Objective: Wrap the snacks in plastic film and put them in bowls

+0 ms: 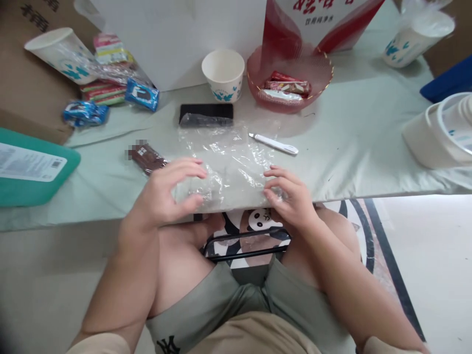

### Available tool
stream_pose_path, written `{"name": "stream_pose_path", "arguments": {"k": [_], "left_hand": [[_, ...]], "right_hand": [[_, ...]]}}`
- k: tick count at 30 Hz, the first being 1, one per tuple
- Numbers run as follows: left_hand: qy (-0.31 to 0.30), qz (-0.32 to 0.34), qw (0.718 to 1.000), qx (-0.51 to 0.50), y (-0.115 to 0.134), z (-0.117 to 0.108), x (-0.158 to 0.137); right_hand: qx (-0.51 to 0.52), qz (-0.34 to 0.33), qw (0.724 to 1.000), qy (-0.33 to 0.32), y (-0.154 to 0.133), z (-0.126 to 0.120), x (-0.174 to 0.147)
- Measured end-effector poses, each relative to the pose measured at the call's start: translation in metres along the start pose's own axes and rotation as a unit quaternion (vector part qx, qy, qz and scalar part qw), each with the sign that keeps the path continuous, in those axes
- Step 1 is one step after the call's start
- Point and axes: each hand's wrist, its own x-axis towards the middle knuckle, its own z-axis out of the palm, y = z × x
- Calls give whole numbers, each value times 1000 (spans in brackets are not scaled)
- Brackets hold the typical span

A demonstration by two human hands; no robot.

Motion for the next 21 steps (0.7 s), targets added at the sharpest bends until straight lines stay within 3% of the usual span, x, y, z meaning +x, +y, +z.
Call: {"name": "stream_pose_path", "arguments": {"k": [3, 5, 8, 10, 13, 16, 18, 21], "left_hand": [[-165, 4, 980, 113, -3, 14, -12], [-193, 8, 963, 185, -8, 24, -17], [-162, 32, 954, 251, -11, 30, -20], [-110, 39, 966, 232, -11, 28, -19], [24, 10, 993, 119, -11, 21, -14], [152, -62, 984, -62, -17, 15, -8], [153, -100, 969, -166, -23, 13, -3], [33, -129, 972, -192, -30, 12, 1]], "right_hand": [[85, 76, 990, 83, -2, -6, 0], [127, 116, 977, 127, 0, -7, -1], [148, 144, 962, 179, 6, -9, 0], [143, 157, 956, 202, 10, -10, 3], [139, 179, 950, 216, 12, -12, 8], [144, 206, 947, 199, 9, -13, 13], [134, 227, 947, 185, 8, -13, 15], [119, 249, 941, 195, 10, -11, 17]]}}
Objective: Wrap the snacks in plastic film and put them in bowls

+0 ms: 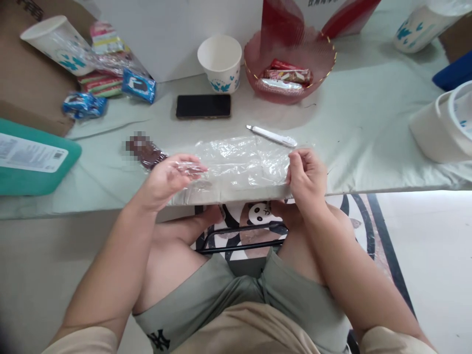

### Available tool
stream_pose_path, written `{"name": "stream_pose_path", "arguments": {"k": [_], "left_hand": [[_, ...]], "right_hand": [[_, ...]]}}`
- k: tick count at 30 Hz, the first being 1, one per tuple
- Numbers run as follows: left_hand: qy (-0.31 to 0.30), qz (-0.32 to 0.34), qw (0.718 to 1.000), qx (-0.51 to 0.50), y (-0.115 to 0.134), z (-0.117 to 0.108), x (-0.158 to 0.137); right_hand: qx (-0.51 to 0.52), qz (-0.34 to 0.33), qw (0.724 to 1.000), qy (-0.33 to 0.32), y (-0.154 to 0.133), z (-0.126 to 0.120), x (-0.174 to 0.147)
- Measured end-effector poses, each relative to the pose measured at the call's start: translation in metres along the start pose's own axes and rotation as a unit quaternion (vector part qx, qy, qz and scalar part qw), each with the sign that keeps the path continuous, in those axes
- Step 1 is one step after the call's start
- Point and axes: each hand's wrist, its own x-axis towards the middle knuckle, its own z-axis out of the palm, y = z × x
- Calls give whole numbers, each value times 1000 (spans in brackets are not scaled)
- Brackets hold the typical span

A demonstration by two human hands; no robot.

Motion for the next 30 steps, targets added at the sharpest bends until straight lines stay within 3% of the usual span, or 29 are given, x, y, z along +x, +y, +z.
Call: {"name": "stream_pose_path", "arguments": {"k": [2, 7, 10, 14, 19, 21, 23, 25, 27, 30], "left_hand": [[-26, -19, 999, 27, -2, 1, 4], [130, -57, 988, -56, -5, 7, 28], [155, -57, 986, -15, -7, 10, 45], [140, -42, 984, 105, -12, 9, 55], [139, -35, 970, 194, -15, 3, 60], [149, -34, 965, 214, -15, 2, 63], [161, -32, 957, 237, -14, 2, 67], [162, -42, 951, 259, -12, 4, 69], [156, -54, 944, 285, -9, 8, 69], [148, -53, 928, 338, -6, 13, 66]], "right_hand": [[19, 3, 1000, 17, 2, 2, 2], [111, 30, 993, -15, 3, 5, 4], [25, 34, 999, -19, -1, 4, 3], [-116, 51, 991, 36, -6, 3, 8], [-159, 82, 982, 65, 0, 3, 23], [-177, 25, 980, 89, 5, 2, 26], [-200, -95, 966, 131, 9, 1, 24], [-213, -236, 936, 155, 10, 2, 18], [-224, -352, 900, 129, 7, 7, 6], [-232, -459, 857, -1, -1, 22, -19]]}}
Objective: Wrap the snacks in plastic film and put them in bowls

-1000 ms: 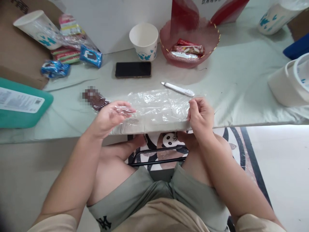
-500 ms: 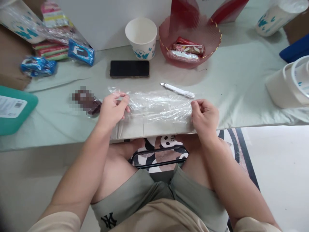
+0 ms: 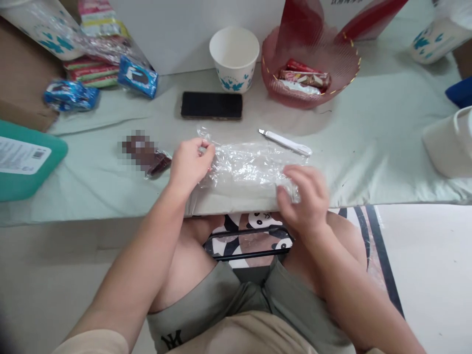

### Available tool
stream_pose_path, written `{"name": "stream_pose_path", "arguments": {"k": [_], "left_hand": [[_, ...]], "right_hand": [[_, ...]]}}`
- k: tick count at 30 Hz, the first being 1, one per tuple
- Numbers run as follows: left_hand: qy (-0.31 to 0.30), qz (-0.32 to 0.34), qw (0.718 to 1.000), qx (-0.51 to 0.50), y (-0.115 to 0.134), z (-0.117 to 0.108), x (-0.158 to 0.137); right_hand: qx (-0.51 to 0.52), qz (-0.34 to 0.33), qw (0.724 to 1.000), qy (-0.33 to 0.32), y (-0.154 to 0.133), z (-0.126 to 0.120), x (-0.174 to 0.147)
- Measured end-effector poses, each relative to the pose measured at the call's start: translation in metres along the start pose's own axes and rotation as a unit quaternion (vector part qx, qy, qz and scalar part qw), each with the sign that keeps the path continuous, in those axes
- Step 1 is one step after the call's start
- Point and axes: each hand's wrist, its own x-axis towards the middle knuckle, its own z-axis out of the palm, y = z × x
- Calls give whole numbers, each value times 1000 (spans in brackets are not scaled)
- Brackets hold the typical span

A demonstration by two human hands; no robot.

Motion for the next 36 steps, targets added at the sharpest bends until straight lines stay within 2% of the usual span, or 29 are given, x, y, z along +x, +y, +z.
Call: {"name": "stream_pose_path", "arguments": {"k": [3, 6, 9, 10, 12, 14, 17, 19, 21, 23, 24, 26, 27, 28, 30, 31, 33, 35, 36], "left_hand": [[16, 8, 998, 55, 1, 5, -2], [77, 33, 995, 47, -6, 13, 1], [172, 123, 977, -28, -15, 21, 6], [192, 147, 969, -49, -17, 22, 8], [193, 164, 964, -83, -20, 19, 10], [167, 142, 968, -122, -20, 12, 13], [131, 96, 964, -208, -18, -3, 17], [102, 89, 954, -266, -18, -10, 16], [29, 101, 940, -324, -17, -14, 12], [-87, 123, 912, -383, -15, -12, 4], [-149, 133, 890, -410, -12, -10, 0], [-257, 144, 840, -456, -5, -4, -10], [-296, 143, 817, -474, -1, -2, -14], [-327, 138, 799, -486, 4, 0, -17], [-356, 125, 778, -502, 11, 3, -20], [-362, 122, 773, -506, 13, 3, -19], [-365, 121, 769, -510, 15, 4, -16], [-361, 125, 780, -496, 13, 6, -12], [-349, 125, 795, -480, 12, 8, -9]], "right_hand": [[49, -60, 990, -120, -29, 11, -7], [8, -23, 973, -230, -41, 20, -13], [-17, 26, 954, -297, -39, 23, -13], [-12, 29, 949, -312, -38, 22, -13], [3, 12, 942, -337, -39, 21, -13], [9, -20, 939, -343, -42, 21, -15], [60, -50, 946, -314, -46, 19, -17], [180, -49, 943, -276, -47, 13, -13], [331, 4, 917, -221, -47, 1, -2], [453, 138, 864, -168, -49, -13, 16], [492, 230, 824, -158, -49, -19, 26], [524, 403, 729, -176, -49, -24, 48], [518, 465, 693, -188, -48, -21, 57], [503, 507, 676, -181, -46, -15, 65], [471, 523, 691, -164, -37, 6, 72], [456, 522, 707, -141, -32, 19, 71], [430, 538, 717, -104, -20, 44, 66], [398, 553, 726, -91, -12, 61, 60], [384, 551, 735, -93, -10, 66, 58]]}}
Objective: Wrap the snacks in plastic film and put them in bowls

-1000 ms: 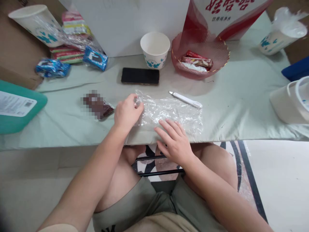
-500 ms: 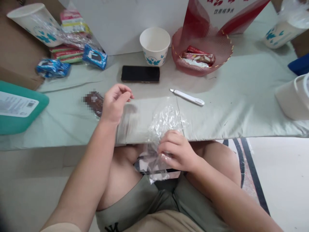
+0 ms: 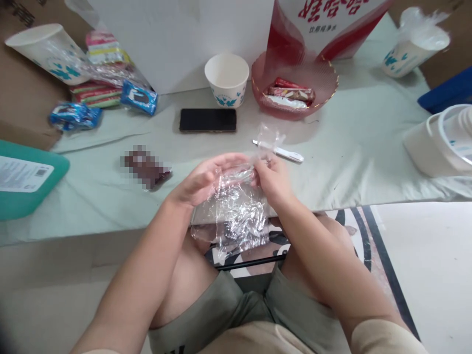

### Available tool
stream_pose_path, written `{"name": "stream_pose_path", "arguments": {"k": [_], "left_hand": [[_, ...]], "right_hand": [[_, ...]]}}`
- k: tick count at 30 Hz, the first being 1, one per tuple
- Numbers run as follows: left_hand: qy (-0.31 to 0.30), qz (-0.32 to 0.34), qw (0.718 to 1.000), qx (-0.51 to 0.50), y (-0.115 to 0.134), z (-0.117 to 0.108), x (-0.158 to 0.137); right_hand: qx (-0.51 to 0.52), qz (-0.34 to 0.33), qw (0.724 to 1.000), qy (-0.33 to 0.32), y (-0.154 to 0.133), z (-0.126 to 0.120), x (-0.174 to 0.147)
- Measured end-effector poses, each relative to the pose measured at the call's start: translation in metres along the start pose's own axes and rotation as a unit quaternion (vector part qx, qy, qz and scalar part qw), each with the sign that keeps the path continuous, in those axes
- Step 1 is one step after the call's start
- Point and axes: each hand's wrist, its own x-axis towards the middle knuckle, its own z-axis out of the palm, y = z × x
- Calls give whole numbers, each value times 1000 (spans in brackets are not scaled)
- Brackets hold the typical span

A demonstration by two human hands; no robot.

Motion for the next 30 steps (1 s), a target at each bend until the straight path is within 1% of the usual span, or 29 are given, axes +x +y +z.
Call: {"name": "stream_pose_path", "arguments": {"k": [2, 4, 6, 8, 10, 12, 14, 16, 18, 21, 24, 25, 27, 28, 30], "left_hand": [[56, -9, 997, 55, -6, -3, 4], [127, -41, 986, 100, -10, -6, 7], [177, -79, 975, 109, -10, -10, 9], [202, -92, 971, 90, -6, -15, 9], [215, -86, 970, 69, 0, -20, 9], [228, -79, 969, 60, 5, -24, 8], [242, -65, 966, 58, 9, -27, 7], [252, -42, 965, 55, 11, -27, 6], [250, -25, 966, 61, 12, -26, 5], [250, -12, 963, 98, 8, -27, 4], [253, -2, 959, 125, 2, -31, 4], [252, 5, 959, 128, 0, -33, 4], [247, 20, 959, 138, -3, -35, 4], [246, 28, 957, 150, -4, -36, 3], [247, 36, 950, 186, -5, -37, 3]], "right_hand": [[-31, -24, 999, -1, 1, 2, 3], [-51, -56, 997, -2, -3, 6, 3], [-51, -95, 994, 4, -9, 9, 2], [-33, -135, 990, -11, -12, 11, 1], [-20, -155, 986, -52, -11, 12, 2], [-23, -158, 984, -81, -9, 11, 4], [-17, -160, 985, -62, -6, 8, 7], [15, -156, 987, -34, -3, 5, 12], [46, -134, 989, -44, 0, 3, 15], [39, -89, 993, -71, 2, 1, 18], [24, -91, 993, -65, 2, -3, 16], [22, -92, 993, -75, 1, -5, 15], [13, -72, 993, -95, -1, -6, 13], [9, -60, 994, -95, -1, -7, 13], [13, -47, 997, -59, -2, -6, 14]]}}
